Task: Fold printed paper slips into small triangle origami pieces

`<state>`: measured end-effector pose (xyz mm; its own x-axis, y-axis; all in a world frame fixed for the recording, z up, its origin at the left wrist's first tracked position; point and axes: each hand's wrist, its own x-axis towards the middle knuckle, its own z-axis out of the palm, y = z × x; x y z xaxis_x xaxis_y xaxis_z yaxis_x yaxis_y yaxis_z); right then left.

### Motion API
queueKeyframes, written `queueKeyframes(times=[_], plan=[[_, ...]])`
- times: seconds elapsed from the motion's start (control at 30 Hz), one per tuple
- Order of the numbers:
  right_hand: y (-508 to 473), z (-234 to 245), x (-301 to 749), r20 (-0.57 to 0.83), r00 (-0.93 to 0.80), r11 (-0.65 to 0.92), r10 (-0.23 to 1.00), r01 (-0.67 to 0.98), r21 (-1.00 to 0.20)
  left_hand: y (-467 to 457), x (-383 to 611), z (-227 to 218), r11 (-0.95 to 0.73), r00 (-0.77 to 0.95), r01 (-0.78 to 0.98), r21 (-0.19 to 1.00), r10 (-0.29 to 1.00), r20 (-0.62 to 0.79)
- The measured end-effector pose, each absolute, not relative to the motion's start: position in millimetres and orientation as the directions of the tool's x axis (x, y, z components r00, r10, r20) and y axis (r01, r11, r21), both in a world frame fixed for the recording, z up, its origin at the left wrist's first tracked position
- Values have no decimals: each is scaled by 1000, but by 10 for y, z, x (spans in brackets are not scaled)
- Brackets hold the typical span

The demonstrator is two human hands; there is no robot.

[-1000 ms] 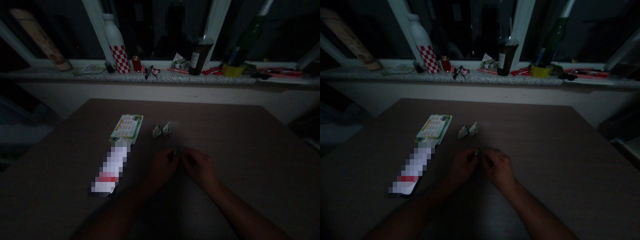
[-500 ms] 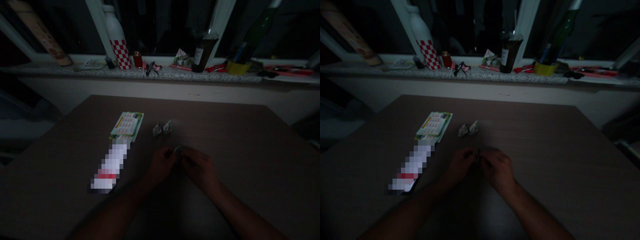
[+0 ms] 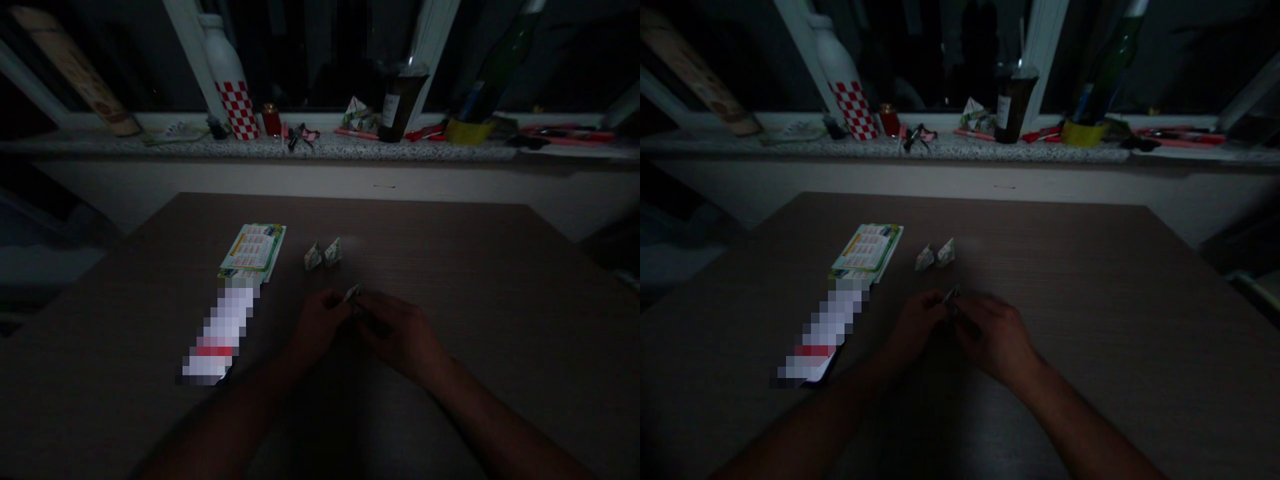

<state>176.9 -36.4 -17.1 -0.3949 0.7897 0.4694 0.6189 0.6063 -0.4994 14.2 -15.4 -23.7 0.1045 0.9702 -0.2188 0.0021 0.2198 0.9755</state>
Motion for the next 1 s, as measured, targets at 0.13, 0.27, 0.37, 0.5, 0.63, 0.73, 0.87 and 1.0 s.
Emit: queueKeyframes(times=[0.13,0.27,0.37,0.5,0.63,0.73,0.87,1.0], plan=[[-354,-169,1786,431,-406,589,806,627,-510,-149,160,-249,270,109,-44,962,958,-265],[-342,-176,1779,450,-416,604,790,656,-453,-162,182,-267,298,136,-107,949,949,-283],[-346,-166,1762,433,-423,594,796,685,-422,-180,190,-270,326,164,-148,934,939,-302],[-332,-135,1724,386,-443,582,809,698,-417,-176,183,-281,354,202,-219,909,928,-313],[-232,-42,1653,308,-477,568,823,697,-437,-134,136,-259,370,226,-298,880,923,-312],[-65,109,1570,239,-522,574,819,725,-382,-93,57,-168,335,199,-308,890,938,-284],[270,353,1438,198,-507,542,839,746,-388,-20,-107,-4,245,58,-130,961,969,-239],[656,468,1288,150,-456,475,877,778,-413,94,-274,54,52,-213,226,973,977,-3]])
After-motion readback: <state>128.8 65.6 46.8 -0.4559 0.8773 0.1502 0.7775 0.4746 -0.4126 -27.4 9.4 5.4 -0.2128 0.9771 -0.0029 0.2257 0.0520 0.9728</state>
